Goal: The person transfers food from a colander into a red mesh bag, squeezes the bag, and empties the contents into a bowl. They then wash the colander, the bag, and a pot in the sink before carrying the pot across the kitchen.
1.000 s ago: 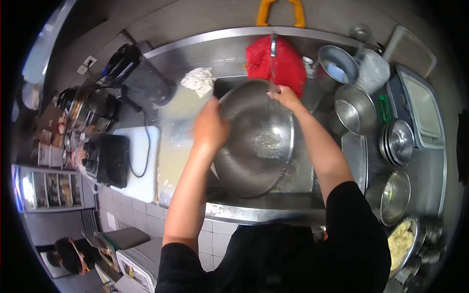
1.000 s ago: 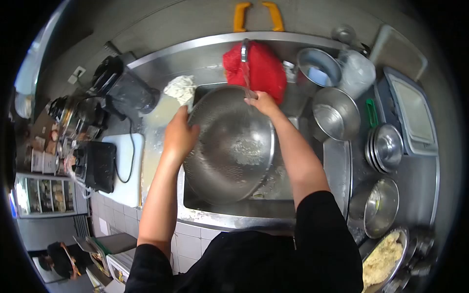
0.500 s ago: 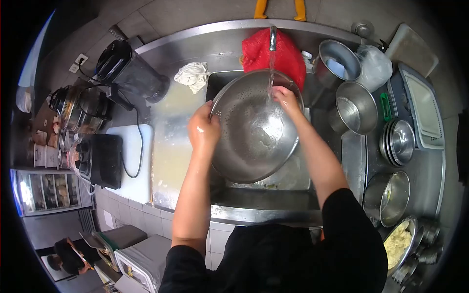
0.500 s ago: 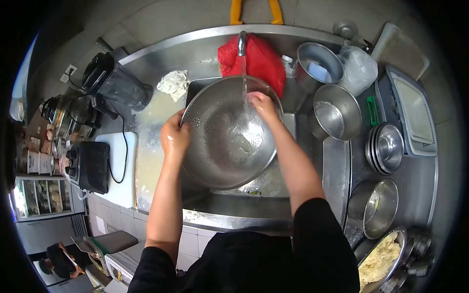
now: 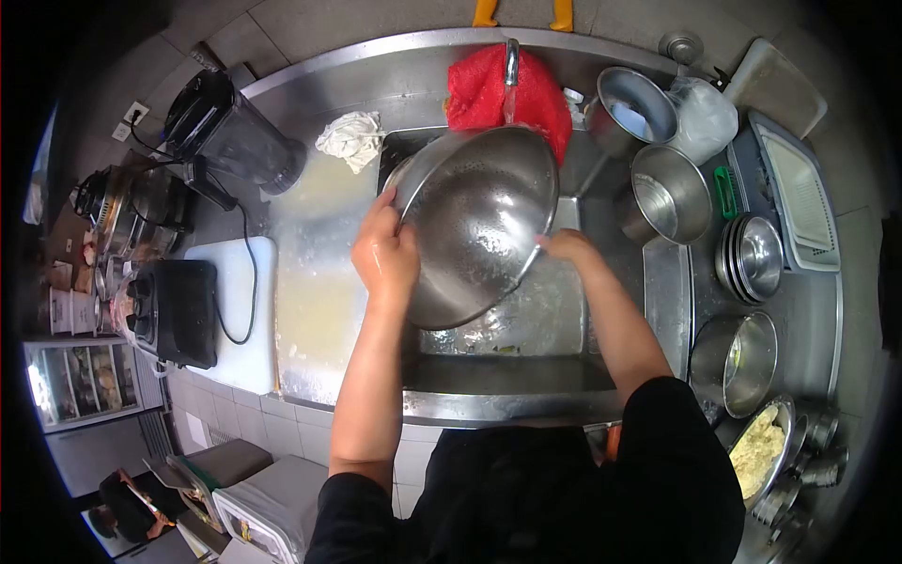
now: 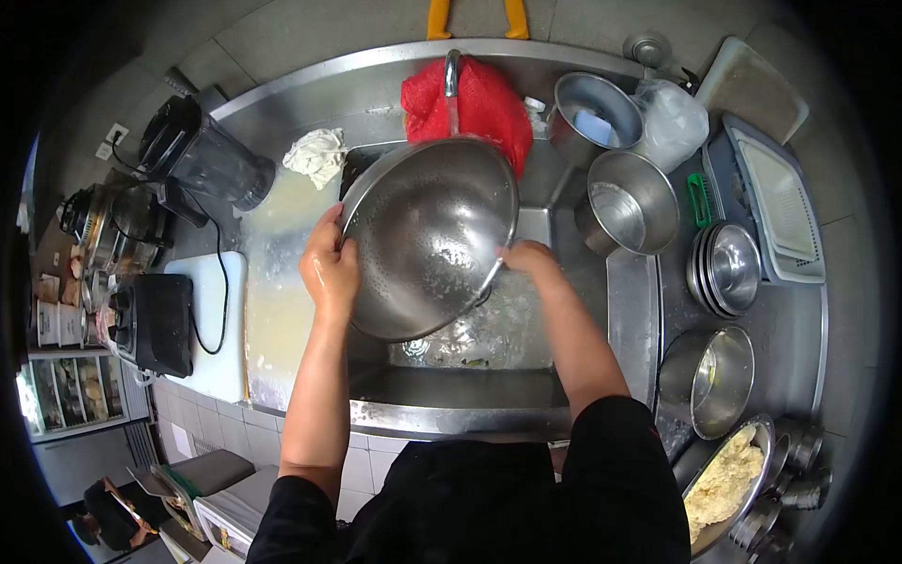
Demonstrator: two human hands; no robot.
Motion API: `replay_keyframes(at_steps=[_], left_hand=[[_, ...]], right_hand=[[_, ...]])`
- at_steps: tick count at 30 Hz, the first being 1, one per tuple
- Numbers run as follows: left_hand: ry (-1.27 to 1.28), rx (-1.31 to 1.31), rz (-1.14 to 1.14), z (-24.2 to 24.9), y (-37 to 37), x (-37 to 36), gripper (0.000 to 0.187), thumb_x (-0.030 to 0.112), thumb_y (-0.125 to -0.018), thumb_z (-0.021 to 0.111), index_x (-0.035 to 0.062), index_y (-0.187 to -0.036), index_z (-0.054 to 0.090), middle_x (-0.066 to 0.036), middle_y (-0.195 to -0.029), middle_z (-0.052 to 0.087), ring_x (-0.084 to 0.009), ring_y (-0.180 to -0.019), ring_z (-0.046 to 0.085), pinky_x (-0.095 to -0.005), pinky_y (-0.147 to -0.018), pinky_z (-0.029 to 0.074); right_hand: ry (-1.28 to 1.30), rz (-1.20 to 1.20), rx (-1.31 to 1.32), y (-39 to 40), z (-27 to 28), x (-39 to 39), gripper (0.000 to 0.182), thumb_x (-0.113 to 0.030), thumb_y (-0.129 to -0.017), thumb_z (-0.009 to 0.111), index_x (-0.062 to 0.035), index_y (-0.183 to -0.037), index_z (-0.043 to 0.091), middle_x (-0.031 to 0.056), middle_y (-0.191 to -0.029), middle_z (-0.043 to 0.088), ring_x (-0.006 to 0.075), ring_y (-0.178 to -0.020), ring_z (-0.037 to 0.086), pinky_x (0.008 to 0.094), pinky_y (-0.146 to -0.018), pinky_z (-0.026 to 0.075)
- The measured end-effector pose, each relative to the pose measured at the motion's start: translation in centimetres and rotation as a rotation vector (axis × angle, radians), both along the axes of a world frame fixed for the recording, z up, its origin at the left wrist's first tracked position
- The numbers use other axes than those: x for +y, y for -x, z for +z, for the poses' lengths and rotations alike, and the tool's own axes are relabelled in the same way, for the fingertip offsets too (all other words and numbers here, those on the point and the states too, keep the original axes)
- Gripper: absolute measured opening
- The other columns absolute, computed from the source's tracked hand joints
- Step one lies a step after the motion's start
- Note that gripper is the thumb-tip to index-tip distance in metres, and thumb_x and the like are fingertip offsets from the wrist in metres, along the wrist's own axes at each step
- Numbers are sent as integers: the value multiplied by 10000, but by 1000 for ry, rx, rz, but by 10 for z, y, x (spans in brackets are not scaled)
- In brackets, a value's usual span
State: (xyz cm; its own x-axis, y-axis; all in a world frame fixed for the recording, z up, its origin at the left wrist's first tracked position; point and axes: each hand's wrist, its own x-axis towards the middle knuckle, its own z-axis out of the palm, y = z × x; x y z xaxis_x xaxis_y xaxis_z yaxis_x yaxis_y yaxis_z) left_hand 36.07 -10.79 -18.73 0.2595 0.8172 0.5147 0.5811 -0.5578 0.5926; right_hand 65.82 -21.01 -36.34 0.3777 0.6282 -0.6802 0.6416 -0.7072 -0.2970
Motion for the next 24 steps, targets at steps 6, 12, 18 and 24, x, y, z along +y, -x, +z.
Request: replay_keyframes(at_steps=[6, 12, 18, 24], left_hand=[[108, -86, 63, -24, 29, -28, 95, -11, -736, 573, -14, -743, 479, -217, -1234, 610, -395, -1082, 574, -412, -915, 451], [94, 13, 60, 17, 42, -112, 187, 14, -767, 599, -2, -785, 414, -259, -1234, 530, -409, -1096, 508, -417, -963, 396], [415, -126, 46, 47, 46, -55, 426, 59, -787, 602, -49, -1195, 544, -238, -1141, 609, -376, -1009, 600, -404, -875, 469], [409, 356, 14, 63, 9, 40, 295, 85, -778, 578, 28, -1051, 672, -253, -956, 666, -394, -950, 648, -450, -836, 496]], right_hand=[[-822, -570, 329, -1, -60, 28, 671, -598, -942, 481, 16, -1171, 623, 199, -1123, 656, 333, -1027, 619, 371, -924, 450], [-824, -368, 150, 8, -23, 92, 550, -564, -918, 554, -22, -859, 623, 196, -794, 625, 326, -733, 587, 431, -712, 448], [-1018, -247, 166, 15, 50, 130, 525, -530, -878, 646, -6, -845, 641, 133, -714, 630, 223, -691, 588, 370, -701, 464], [-1107, -104, -183, 18, 91, 136, 505, -515, -832, 690, -17, -906, 662, 193, -841, 685, 308, -821, 657, 398, -768, 494]])
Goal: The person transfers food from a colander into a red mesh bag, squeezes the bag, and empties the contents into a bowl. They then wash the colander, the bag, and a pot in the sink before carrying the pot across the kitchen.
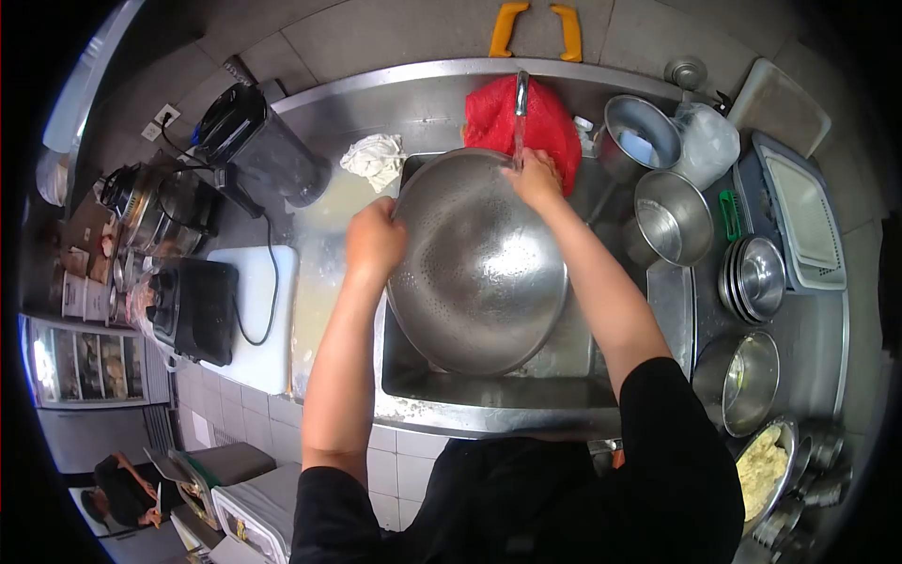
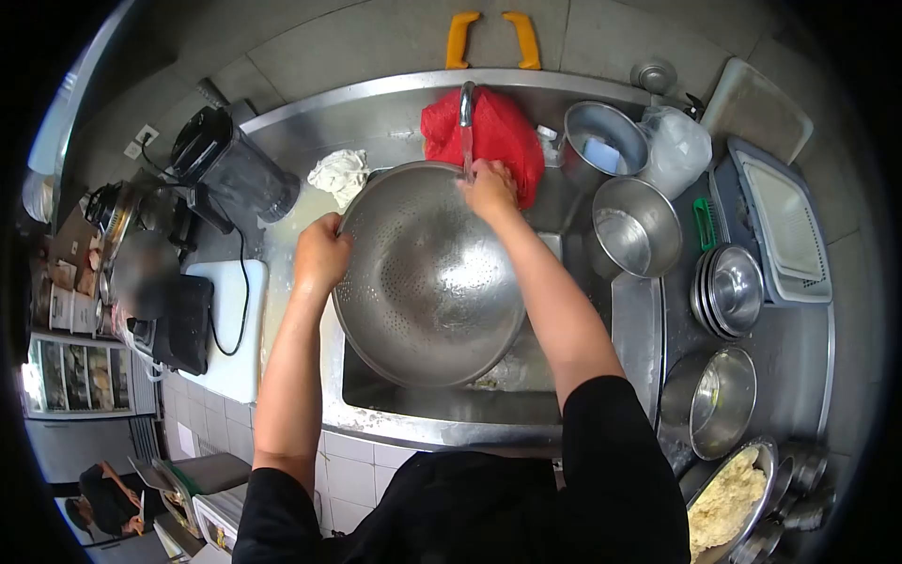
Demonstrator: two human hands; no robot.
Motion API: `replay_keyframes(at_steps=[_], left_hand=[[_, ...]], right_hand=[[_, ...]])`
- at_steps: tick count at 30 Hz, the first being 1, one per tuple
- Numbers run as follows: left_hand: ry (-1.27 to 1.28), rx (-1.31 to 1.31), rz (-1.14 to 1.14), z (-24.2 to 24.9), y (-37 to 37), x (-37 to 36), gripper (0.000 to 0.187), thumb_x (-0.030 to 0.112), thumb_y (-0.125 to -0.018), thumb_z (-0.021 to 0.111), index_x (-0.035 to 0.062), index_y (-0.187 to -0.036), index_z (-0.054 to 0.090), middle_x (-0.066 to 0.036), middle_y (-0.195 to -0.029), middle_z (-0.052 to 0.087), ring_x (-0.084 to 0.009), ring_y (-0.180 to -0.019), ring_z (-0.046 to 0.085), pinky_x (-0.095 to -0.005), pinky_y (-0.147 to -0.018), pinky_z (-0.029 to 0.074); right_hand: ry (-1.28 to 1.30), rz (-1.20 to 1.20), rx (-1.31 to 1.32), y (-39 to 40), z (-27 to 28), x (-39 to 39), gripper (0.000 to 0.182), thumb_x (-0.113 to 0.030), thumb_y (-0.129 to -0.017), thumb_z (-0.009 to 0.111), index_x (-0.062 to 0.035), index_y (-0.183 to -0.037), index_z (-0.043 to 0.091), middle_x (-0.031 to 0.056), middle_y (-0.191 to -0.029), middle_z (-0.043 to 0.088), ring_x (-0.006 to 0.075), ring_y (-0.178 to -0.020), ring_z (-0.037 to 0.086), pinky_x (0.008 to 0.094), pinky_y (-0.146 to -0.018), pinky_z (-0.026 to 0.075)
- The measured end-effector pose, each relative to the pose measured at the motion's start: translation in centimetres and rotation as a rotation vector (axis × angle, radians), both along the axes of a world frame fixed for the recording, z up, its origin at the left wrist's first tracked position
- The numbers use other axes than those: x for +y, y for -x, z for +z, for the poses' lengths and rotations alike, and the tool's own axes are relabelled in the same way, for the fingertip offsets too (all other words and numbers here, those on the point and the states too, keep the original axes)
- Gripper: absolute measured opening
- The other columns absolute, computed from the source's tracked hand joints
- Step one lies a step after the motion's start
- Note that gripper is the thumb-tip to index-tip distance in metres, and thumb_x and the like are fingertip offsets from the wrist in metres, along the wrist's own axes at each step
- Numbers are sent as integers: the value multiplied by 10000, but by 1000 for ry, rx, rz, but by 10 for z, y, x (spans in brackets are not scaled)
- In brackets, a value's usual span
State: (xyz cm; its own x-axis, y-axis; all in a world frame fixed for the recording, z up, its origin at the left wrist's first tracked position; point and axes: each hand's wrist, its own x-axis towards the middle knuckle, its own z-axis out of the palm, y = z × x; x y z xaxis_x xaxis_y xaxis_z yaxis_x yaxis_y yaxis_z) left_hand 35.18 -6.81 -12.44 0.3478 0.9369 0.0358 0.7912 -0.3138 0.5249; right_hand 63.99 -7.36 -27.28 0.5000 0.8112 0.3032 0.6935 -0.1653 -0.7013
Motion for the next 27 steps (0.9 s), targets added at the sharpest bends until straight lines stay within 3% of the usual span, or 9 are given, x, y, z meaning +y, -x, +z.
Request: replay_keyframes(at_steps=[3, 5, 8, 11, 14, 16, 18, 22, 27], left_hand=[[-36, -18, 17, 5, -13, -9, 297, 82, -779, 579, 47, -1056, 680, -251, -952, 667, -411, -961, 636, -461, -836, 496], [-73, -5, 15, 6, -22, -22, 303, 80, -778, 579, 40, -1061, 679, -248, -971, 669, -408, -954, 642, -459, -836, 499], [-123, -56, 4, -1, -22, -34, 308, 76, -779, 578, 24, -1066, 677, -234, -1028, 671, -399, -947, 652, -454, -842, 504], [-136, -157, 23, -6, -10, -48, 311, 70, -778, 577, 8, -1065, 677, -210, -1113, 664, -385, -947, 661, -442, -852, 508], [-205, -257, 53, -7, -4, -60, 254, 52, -765, 583, -1, -998, 670, -191, -1181, 653, -370, -948, 665, -417, -843, 515], [-259, -330, 56, -15, -5, -62, 195, 38, -756, 587, -4, -931, 663, -185, -1202, 648, -363, -949, 664, -401, -830, 518], [-433, -289, -26, -29, -6, -60, 60, 7, -734, 597, -13, -785, 574, -176, -1216, 649, -361, -916, 664, -385, -787, 520], [-334, -384, -52, -31, -6, -64, 94, -40, -726, 582, -31, -726, 488, -172, -1240, 645, -349, -902, 657, -377, -765, 511], [-279, -474, 9, -42, 9, -86, 46, -59, -742, 549, -46, -780, 526, -175, -1257, 630, -269, -873, 622, -319, -700, 475]], right_hand=[[-23, -158, -349, 18, 43, -20, 432, -442, -844, 690, -17, -919, 682, 185, -888, 701, 272, -881, 671, 366, -816, 505], [-38, 538, 214, 28, 58, -17, 328, -341, -871, 659, -18, -907, 699, 155, -904, 712, 232, -848, 674, 354, -778, 506], [137, 638, 227, 24, 70, -2, 284, -291, -888, 629, -18, -870, 705, 123, -896, 717, 179, -821, 676, 324, -749, 504], [187, 573, 358, -10, -14, 14, 320, -340, -932, 610, -41, -987, 706, 73, -918, 697, 127, -831, 646, 320, -734, 503], [313, 241, 1051, -8, -93, -32, 301, -333, -934, 600, -89, -1097, 666, 77, -984, 716, 210, -836, 691, 370, -701, 552], [408, 550, 1380, -21, -192, -76, 310, -279, -918, 615, -27, -1094, 658, 166, -982, 709, 261, -804, 703, 424, -668, 579], [1296, 423, 982, 12, -126, -105, 401, -358, -896, 649, 9, -1056, 665, 169, -811, 691, 281, -657, 678, 434, -600, 568], [868, 207, 747, -7, -100, -152, 709, -635, -817, 649, -3, -1137, 620, 110, -827, 645, 208, -727, 630, 390, -606, 519], [330, -60, 825, -10, -140, -115, 718, -550, -864, 646, -5, -1319, 537, 200, -1244, 620, 289, -1155, 593, 390, -984, 452]])
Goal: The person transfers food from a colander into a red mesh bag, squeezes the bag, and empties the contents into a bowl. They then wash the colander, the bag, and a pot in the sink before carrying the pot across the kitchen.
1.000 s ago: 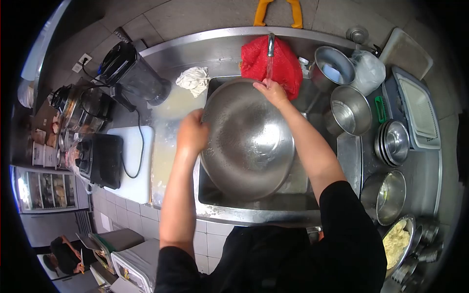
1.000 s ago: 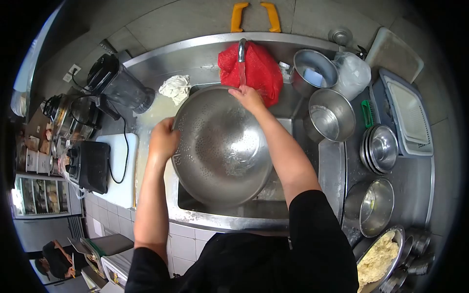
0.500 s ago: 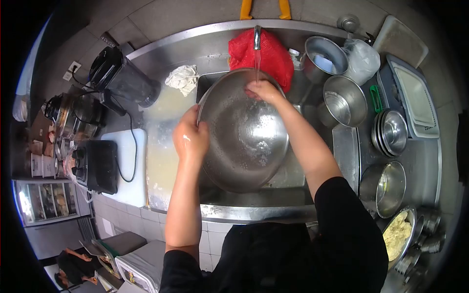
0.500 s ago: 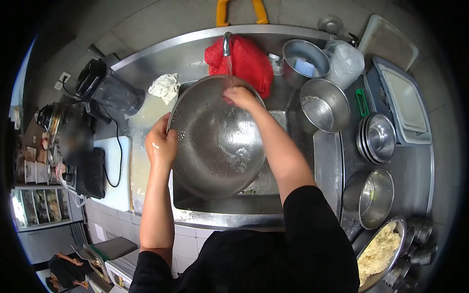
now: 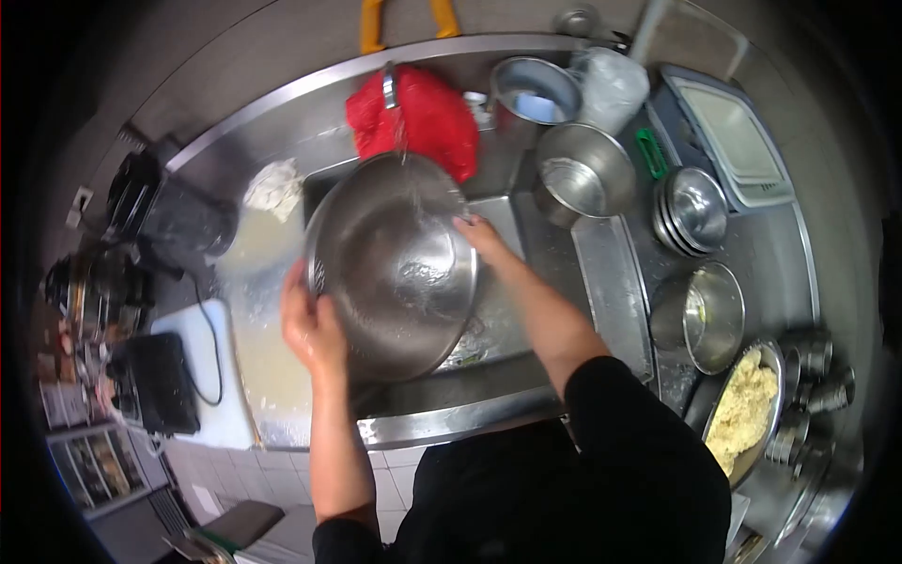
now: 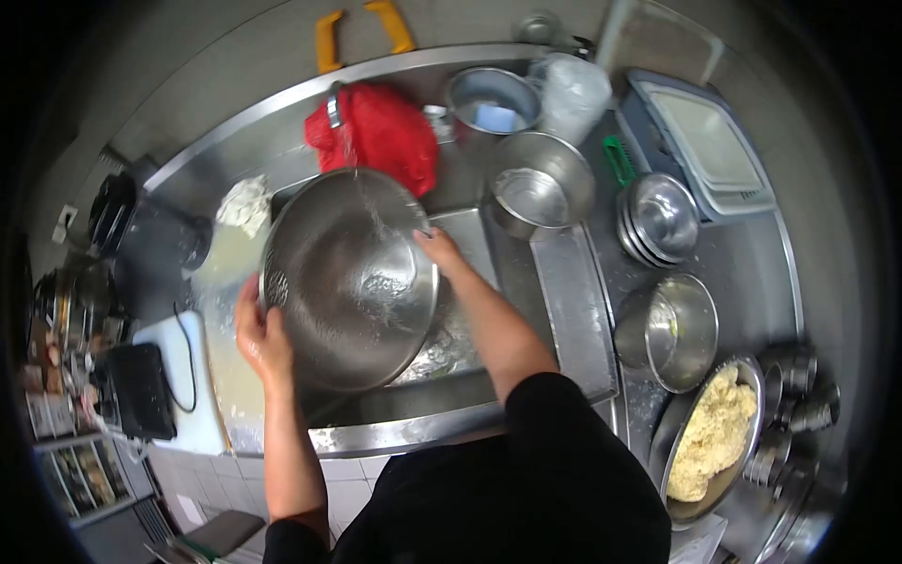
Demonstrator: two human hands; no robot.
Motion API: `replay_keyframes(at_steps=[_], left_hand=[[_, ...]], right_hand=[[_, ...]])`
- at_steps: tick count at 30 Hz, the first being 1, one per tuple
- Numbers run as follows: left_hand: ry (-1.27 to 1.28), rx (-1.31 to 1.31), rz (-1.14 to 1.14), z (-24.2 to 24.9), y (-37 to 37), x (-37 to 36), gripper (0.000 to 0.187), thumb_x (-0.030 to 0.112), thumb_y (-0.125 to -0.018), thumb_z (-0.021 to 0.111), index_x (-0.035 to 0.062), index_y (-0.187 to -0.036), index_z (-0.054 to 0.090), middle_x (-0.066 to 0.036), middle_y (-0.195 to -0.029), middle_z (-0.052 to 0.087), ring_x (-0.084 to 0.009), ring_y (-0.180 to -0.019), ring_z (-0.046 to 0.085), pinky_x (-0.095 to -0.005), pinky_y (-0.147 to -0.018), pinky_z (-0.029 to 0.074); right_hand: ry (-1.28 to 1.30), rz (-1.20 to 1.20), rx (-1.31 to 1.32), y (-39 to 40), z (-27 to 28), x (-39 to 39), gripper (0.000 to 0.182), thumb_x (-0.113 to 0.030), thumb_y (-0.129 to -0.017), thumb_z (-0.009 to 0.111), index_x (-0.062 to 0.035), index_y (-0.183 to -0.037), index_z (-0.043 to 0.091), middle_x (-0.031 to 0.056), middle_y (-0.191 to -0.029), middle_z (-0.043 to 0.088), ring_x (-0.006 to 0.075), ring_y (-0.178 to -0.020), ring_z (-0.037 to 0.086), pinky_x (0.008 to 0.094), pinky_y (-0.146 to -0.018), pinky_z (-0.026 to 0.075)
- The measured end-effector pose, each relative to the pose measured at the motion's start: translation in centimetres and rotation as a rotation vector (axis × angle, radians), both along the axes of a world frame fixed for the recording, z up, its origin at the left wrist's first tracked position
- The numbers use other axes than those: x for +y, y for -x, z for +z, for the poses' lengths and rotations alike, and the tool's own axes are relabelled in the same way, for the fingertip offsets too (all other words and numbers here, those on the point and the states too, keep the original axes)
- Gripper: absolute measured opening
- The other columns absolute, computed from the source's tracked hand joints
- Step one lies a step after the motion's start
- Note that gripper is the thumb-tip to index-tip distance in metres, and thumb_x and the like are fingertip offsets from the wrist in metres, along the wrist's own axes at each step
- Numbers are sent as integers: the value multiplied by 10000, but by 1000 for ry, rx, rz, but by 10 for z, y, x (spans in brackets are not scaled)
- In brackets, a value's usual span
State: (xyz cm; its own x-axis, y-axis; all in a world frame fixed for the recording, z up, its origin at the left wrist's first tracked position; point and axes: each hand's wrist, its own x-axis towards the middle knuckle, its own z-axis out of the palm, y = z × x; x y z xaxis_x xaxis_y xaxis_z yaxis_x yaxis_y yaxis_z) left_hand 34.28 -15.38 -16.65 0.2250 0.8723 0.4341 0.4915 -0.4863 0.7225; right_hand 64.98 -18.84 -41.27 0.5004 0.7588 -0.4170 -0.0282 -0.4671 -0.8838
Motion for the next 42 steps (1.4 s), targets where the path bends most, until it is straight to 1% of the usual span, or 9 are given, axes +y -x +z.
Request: replay_keyframes(at_steps=[3, 8, 11, 16, 21, 29, 34, 37, 42], left_hand=[[67, -95, 28, -30, 27, -25, 153, -51, -755, 557, -32, -900, 511, -146, -1163, 610, -211, -917, 566, -300, -728, 452], [168, -92, 85, -66, 65, -26, 199, 12, -800, 581, -3, -968, 475, -106, -981, 559, -189, -834, 503, -318, -710, 437], [298, 291, 114, -105, 81, 42, 225, 146, -816, 650, 6, -900, 495, -94, -859, 563, -178, -744, 485, -340, -642, 431], [338, 166, -132, -129, 35, 139, 224, 227, -854, 670, 26, -843, 572, -58, -680, 544, -178, -636, 484, -363, -599, 418], [252, 198, -314, -168, 6, 160, 95, 69, -877, 610, -2, -929, 645, -8, -682, 569, -105, -635, 480, -299, -599, 420], [35, 422, -456, -109, -90, 140, 201, 106, -850, 634, 50, -1043, 622, -133, -699, 517, -275, -645, 510, -361, -655, 445], [70, 587, -700, -52, -181, 111, 297, 227, -864, 653, 113, -1138, 666, -162, -1088, 695, -332, -1018, 667, -404, -869, 508], [94, 687, -1012, -45, -215, 119, 350, 201, -809, 676, 54, -1125, 690, -168, -1079, 699, -304, -1047, 658, -383, -913, 493], [389, 740, -863, -28, -202, 142, 584, 556, -796, 690, 75, -1126, 705, -158, -1075, 706, -293, -1043, 660, -367, -920, 479]], right_hand=[[-121, -172, -520, -2, -5, 26, 579, -509, -888, 628, 6, -1150, 607, 169, -1035, 695, 320, -983, 658, 407, -828, 490], [-88, 119, -588, -17, 112, 57, 442, -486, -857, 657, -102, -1076, 658, 191, -1045, 683, 378, -1034, 633, 464, -867, 479], [16, 325, -724, -9, 163, 80, 430, -511, -834, 672, -205, -1135, 688, 140, -1119, 686, 341, -1091, 626, 438, -955, 481], [-135, 431, -856, -4, 183, 92, 445, -499, -833, 671, -160, -1120, 701, 130, -1069, 702, 343, -1008, 661, 458, -898, 504], [-88, 292, -861, -2, 169, 53, 332, -398, -832, 678, -159, -1062, 693, 145, -1034, 697, 334, -1040, 644, 447, -904, 490], [-155, -62, -823, -6, 141, -45, 233, -336, -926, 594, -134, -1022, 659, 125, -1019, 667, 350, -1014, 626, 497, -880, 459], [13, -30, -863, -2, 156, -74, 305, -390, -939, 548, -112, -1014, 648, 149, -966, 686, 355, -908, 660, 504, -806, 484], [80, -67, -914, 5, 167, -68, 339, -447, -924, 561, -155, -1058, 671, 145, -932, 711, 369, -871, 679, 510, -795, 518], [52, 33, -955, -4, 183, -40, 255, -371, -929, 570, -141, -976, 667, 136, -918, 703, 361, -893, 668, 507, -772, 502]])
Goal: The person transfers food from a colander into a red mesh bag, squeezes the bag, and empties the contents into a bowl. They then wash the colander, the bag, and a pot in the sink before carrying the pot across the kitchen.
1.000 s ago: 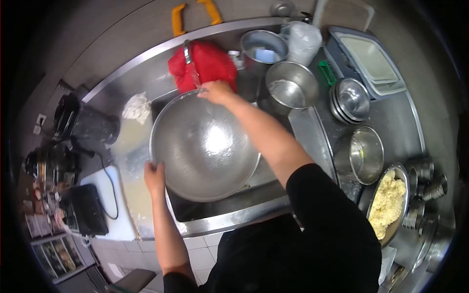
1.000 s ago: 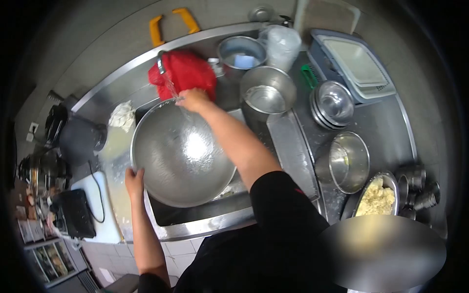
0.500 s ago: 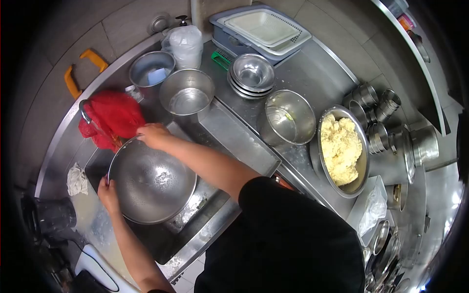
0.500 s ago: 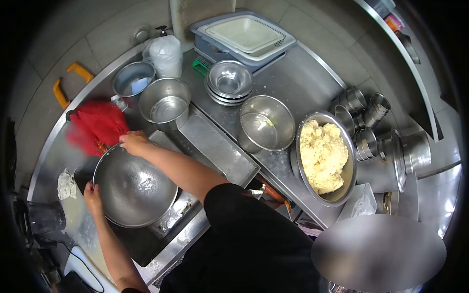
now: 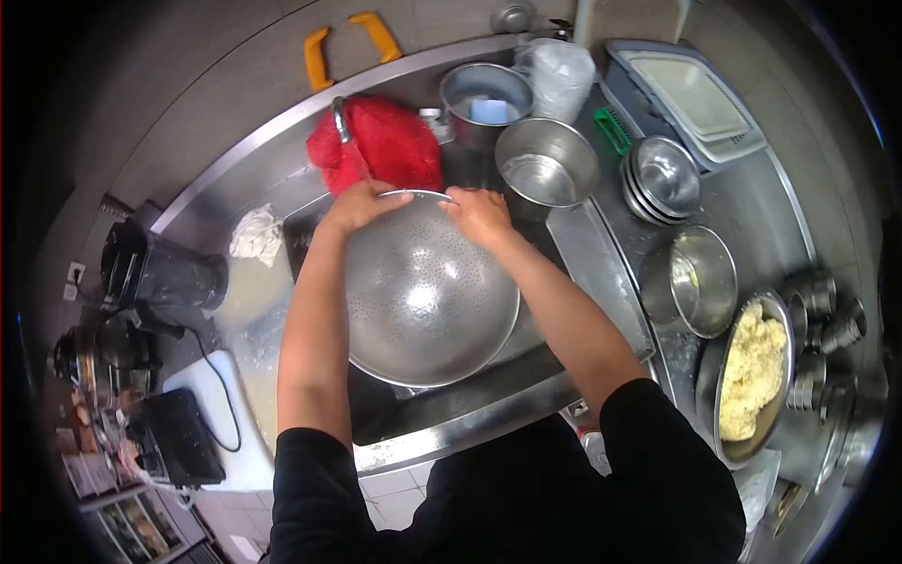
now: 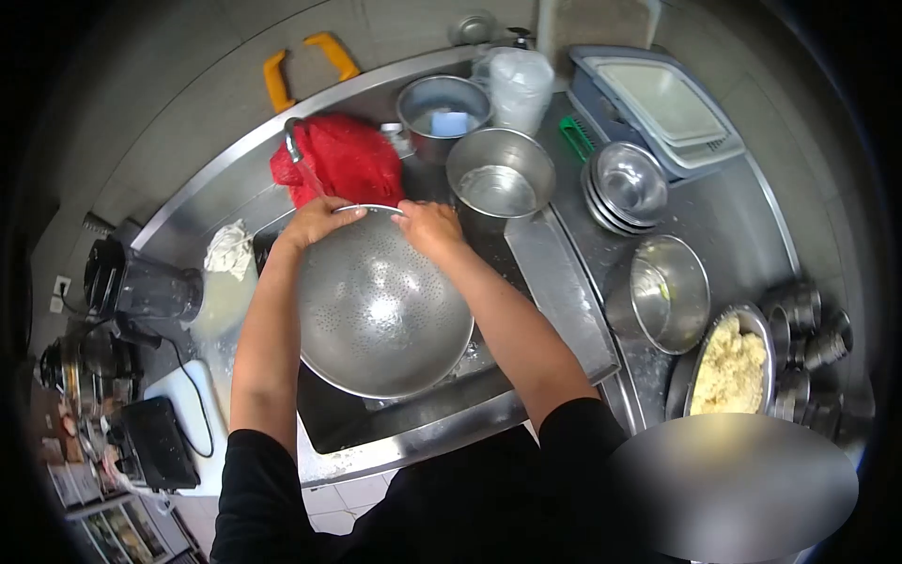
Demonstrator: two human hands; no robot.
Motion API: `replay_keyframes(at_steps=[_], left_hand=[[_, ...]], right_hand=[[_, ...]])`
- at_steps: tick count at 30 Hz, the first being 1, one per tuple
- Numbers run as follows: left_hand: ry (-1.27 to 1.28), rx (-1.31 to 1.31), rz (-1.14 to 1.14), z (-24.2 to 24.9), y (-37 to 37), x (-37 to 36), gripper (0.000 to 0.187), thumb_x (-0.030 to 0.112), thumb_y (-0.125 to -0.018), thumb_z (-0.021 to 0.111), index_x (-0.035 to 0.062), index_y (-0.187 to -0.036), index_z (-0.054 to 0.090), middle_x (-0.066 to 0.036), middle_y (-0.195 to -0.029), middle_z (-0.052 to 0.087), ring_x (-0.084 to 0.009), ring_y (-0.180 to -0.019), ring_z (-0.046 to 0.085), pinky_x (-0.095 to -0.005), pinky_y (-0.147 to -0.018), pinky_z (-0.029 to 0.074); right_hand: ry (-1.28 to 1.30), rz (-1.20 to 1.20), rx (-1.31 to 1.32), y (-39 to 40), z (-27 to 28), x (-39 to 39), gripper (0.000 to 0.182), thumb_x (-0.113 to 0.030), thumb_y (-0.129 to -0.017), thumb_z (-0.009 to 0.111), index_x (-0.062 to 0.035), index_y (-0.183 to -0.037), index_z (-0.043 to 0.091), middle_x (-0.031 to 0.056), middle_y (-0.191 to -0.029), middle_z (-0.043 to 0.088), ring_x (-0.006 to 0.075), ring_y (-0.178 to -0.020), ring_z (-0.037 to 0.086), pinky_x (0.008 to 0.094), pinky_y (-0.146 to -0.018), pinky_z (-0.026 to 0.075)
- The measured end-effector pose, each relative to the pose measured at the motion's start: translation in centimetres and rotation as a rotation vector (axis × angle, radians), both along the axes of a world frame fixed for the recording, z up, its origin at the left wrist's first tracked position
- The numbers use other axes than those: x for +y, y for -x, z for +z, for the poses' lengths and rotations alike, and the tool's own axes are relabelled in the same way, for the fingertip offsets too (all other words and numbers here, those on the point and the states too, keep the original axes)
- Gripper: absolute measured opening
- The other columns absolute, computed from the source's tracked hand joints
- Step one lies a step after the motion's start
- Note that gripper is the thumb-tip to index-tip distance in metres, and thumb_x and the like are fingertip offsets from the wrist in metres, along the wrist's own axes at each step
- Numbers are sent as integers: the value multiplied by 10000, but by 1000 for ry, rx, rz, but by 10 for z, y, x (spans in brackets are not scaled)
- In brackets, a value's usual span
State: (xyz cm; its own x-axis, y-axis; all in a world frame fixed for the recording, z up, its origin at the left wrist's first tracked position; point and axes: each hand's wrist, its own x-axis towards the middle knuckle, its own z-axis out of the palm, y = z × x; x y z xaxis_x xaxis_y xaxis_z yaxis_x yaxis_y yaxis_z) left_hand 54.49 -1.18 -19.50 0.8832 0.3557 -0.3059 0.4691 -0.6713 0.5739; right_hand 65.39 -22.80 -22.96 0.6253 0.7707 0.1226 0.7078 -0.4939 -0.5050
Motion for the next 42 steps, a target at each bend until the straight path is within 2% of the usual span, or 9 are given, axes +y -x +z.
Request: replay_keyframes(at_steps=[4, 9, 14, 22, 26, 30, 33, 40, 42], left_hand=[[62, -62, 71, -8, 38, 16, 699, 703, -780, 638, 106, -1135, 710, -178, -1051, 707, -304, -1052, 658, -358, -938, 464], [-172, -42, 128, -30, 83, 21, 334, 280, -936, 618, 179, -1253, 643, -166, -1086, 692, -322, -995, 666, -371, -895, 494], [-237, -125, 255, -31, 109, -11, 349, 210, -908, 632, 169, -1255, 640, -151, -1146, 669, -349, -1036, 638, -401, -889, 506], [-420, -453, 185, -35, 102, -41, 456, 30, -785, 655, 127, -1230, 642, -143, -1190, 653, -335, -1052, 635, -418, -903, 516], [-457, -395, 235, -39, 94, -39, 411, 102, -816, 636, 185, -1218, 657, -149, -1098, 676, -342, -958, 658, -435, -853, 530], [-527, -145, 356, -28, 94, -35, 378, 183, -847, 593, 231, -1215, 663, -159, -1029, 693, -346, -920, 671, -450, -830, 535], [-479, 9, 505, -23, 99, -30, 372, 193, -865, 554, 250, -1215, 667, -165, -1028, 695, -352, -942, 672, -455, -849, 531], [-507, -88, 517, -19, 135, -45, 378, 170, -869, 564, 186, -1235, 659, -158, -1084, 682, -360, -942, 664, -455, -859, 524], [-515, -165, 503, -12, 140, -67, 396, 142, -850, 589, 176, -1239, 655, -142, -1102, 679, -350, -940, 663, -443, -853, 528]], right_hand=[[-68, 238, -80, 5, -8, 46, 225, -356, -927, 578, -151, -957, 667, 124, -930, 701, 352, -925, 658, 498, -803, 488], [-51, 420, -104, 25, -6, 92, 253, -398, -890, 624, -161, -960, 675, 94, -938, 692, 323, -948, 652, 480, -825, 494], [-211, 543, -131, 32, -14, 90, 202, -343, -851, 684, -178, -967, 698, 55, -973, 675, 283, -974, 627, 442, -835, 497], [-276, 390, -205, 30, -8, 41, 287, -278, -814, 726, -165, -1075, 688, 35, -1066, 641, 276, -1056, 583, 425, -914, 460], [-26, 110, 13, -6, -21, -2, 370, -240, -833, 704, -151, -1186, 634, 61, -1161, 625, 297, -1157, 552, 452, -968, 432], [-238, -103, -121, -13, -51, -9, 375, -209, -853, 677, -147, -1217, 612, 81, -1179, 626, 309, -1136, 574, 455, -954, 448], [-480, 6, 132, 4, -42, 11, 306, -169, -875, 640, -126, -1178, 637, 74, -1062, 687, 271, -969, 668, 359, -846, 522], [-351, 403, 851, 20, -110, 107, 248, -173, -932, 560, -44, -1110, 673, 68, -1081, 702, 184, -910, 675, 329, -814, 525], [-463, 230, 1523, 36, -155, 121, 285, -171, -945, 529, -13, -1145, 655, 96, -1082, 699, 202, -946, 678, 359, -826, 530]])
